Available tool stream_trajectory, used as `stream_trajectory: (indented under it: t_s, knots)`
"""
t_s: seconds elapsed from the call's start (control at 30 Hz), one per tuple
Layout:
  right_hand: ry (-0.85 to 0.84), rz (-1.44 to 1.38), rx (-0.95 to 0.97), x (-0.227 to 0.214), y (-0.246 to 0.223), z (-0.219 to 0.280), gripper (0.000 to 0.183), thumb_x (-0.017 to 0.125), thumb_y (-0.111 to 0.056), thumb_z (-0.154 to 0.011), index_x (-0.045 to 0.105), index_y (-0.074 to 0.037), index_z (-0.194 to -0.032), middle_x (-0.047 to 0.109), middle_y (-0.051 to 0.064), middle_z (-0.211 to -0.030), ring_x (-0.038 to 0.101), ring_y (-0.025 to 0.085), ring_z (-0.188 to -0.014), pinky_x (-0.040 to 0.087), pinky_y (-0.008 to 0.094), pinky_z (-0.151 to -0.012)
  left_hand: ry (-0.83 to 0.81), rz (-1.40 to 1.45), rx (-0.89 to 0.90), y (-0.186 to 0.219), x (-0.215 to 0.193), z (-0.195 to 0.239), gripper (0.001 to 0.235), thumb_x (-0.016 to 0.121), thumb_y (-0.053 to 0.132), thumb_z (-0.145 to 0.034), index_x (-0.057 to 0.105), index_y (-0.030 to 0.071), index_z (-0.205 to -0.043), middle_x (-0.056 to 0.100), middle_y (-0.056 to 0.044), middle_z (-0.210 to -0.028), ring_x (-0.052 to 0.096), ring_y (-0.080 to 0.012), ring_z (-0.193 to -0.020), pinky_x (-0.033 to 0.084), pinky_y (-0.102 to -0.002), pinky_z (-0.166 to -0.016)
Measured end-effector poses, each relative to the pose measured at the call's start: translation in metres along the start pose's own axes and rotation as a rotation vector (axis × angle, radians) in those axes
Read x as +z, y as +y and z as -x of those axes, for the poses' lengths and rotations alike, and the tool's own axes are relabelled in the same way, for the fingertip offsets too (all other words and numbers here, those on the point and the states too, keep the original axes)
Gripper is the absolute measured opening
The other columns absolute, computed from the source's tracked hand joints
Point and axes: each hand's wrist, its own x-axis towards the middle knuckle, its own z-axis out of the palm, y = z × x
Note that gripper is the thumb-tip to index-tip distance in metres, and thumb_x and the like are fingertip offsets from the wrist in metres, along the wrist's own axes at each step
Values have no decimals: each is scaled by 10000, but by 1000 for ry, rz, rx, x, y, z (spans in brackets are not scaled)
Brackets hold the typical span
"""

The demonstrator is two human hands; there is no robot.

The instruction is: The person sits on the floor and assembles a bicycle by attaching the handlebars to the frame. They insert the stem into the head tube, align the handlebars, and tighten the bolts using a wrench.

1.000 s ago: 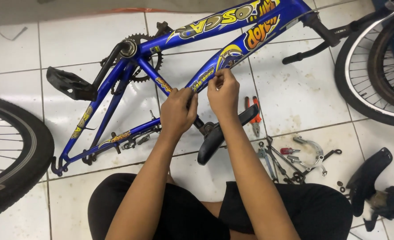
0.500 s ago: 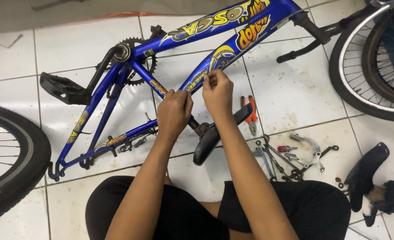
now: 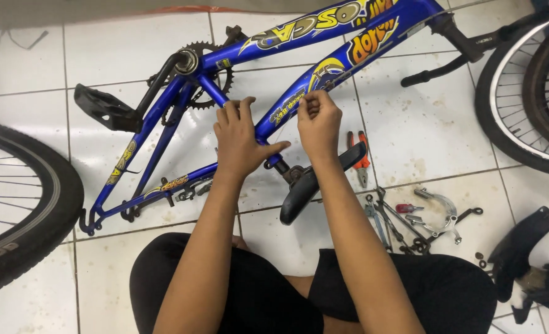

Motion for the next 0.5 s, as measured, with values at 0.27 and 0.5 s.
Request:
stream_trajectory:
  t_s: [0.27, 0.5]
  knots:
    - [-5, 58, -83, 5, 7, 1, 33, 637, 23, -948, 646, 44, -972, 685, 165, -732, 704, 241, -632, 561, 284, -520, -252, -137, 55, -23, 26, -5, 838, 702, 544, -841, 507, 14, -1460, 688, -162, -1196, 495, -325, -1286, 544, -540, -924]
    - [-2, 81, -124, 9, 10, 2, 50, 621, 5, -964, 612, 39, -998, 655, 160, -747, 706, 267, -667, 576, 321, -543, -220, -89, 69, -22, 22, -6, 872, 689, 595, -828, 545, -7, -1442, 729, -165, -1158, 541, -301, -1243, 566, -489, -913]
